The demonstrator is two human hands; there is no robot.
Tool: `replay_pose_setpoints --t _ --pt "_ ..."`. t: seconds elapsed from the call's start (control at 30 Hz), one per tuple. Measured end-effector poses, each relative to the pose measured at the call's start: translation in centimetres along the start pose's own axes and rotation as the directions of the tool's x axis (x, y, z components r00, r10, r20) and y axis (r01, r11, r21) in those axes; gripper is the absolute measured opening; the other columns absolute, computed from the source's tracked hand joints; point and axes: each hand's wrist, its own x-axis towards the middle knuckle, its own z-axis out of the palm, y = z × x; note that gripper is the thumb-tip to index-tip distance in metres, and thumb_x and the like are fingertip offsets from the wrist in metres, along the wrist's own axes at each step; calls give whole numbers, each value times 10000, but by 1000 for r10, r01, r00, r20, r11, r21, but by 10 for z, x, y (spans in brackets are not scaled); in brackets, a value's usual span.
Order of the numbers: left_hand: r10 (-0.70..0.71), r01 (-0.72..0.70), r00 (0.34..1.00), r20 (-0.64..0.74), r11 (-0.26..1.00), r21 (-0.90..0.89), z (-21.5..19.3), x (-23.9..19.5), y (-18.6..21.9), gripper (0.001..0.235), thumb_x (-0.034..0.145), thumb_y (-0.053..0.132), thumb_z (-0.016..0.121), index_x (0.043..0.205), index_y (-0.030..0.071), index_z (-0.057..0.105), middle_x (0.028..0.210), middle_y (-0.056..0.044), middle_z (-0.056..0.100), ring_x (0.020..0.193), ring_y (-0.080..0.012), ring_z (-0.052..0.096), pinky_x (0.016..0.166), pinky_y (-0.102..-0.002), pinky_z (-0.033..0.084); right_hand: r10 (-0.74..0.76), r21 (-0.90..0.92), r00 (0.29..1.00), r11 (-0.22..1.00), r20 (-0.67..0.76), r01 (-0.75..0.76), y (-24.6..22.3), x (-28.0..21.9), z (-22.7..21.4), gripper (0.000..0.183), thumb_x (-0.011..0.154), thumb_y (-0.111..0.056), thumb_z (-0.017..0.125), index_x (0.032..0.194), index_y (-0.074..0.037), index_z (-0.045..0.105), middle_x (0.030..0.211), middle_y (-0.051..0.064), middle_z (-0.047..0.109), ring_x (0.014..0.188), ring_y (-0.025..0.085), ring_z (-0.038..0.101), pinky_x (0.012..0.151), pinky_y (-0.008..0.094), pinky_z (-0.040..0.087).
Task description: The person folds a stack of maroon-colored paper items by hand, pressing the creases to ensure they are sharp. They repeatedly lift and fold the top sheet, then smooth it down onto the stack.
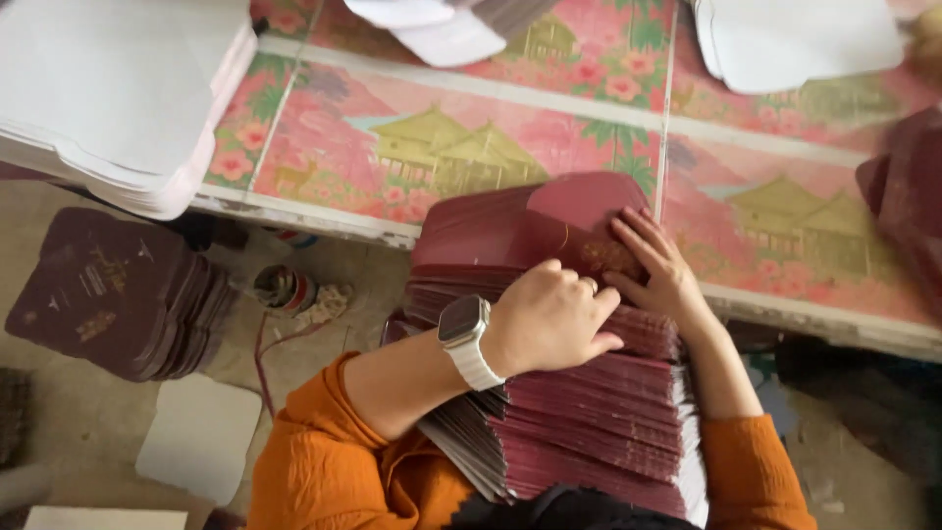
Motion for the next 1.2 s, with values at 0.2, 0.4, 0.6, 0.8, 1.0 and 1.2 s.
replay_pose_setpoints --t 0.2,0.4,0.6,0.8,1.0,1.2 --pt "-27 25 999 -42 999 -28 -2 -3 2 423 769 516 575 840 104 640 643 -89 656 618 -279 678 619 -404 505 186 -1 982 983 31 -186 -25 0 -10 733 724 -305 765 1384 -119 507 1437 88 467 1344 318 386 1099 434 329" --pt "-75 61 978 -195 995 -76 9 7 0 415 698 574 617 794 186 729 897 -4 694 958 -229 619 799 -416 458 77 45 995 996 70 -80 -58 5 -39 256 892 -68 637 1147 -46 658 1235 111 630 1187 198 583 1252 442 239" --pt "-95 96 995 -29 995 34 24 14 -4 504 751 682 498 1119 368 637 976 -46 714 833 -237 695 732 -412 515 279 263 915 896 290 -357 -32 -23 -43 116 865 -18 615 926 33 700 1024 108 690 1469 238 423 1178 318 371" --pt "-102 102 995 -18 995 -24 30 11 1 671 741 655 573 1229 198 514 616 -17 684 606 -268 675 496 -398 486 215 114 975 969 57 -220 -57 17 -52 449 876 120 545 1322 78 563 1351 243 548 1341 334 459 1201 434 311" --pt "-80 80 996 29 997 9 9 8 0 475 758 627 521 1009 244 647 914 -4 724 997 -241 648 932 -561 449 -172 -40 984 984 34 174 -47 1 -30 271 871 -7 700 1140 6 673 1185 130 659 1160 259 617 1220 602 367" --pt "-63 69 994 -92 996 63 18 4 5 513 730 685 524 999 269 659 936 -25 697 810 -307 664 712 -440 491 90 379 987 916 133 -134 -63 -5 -54 325 1000 -94 449 814 95 636 911 185 660 900 256 635 1194 511 460"
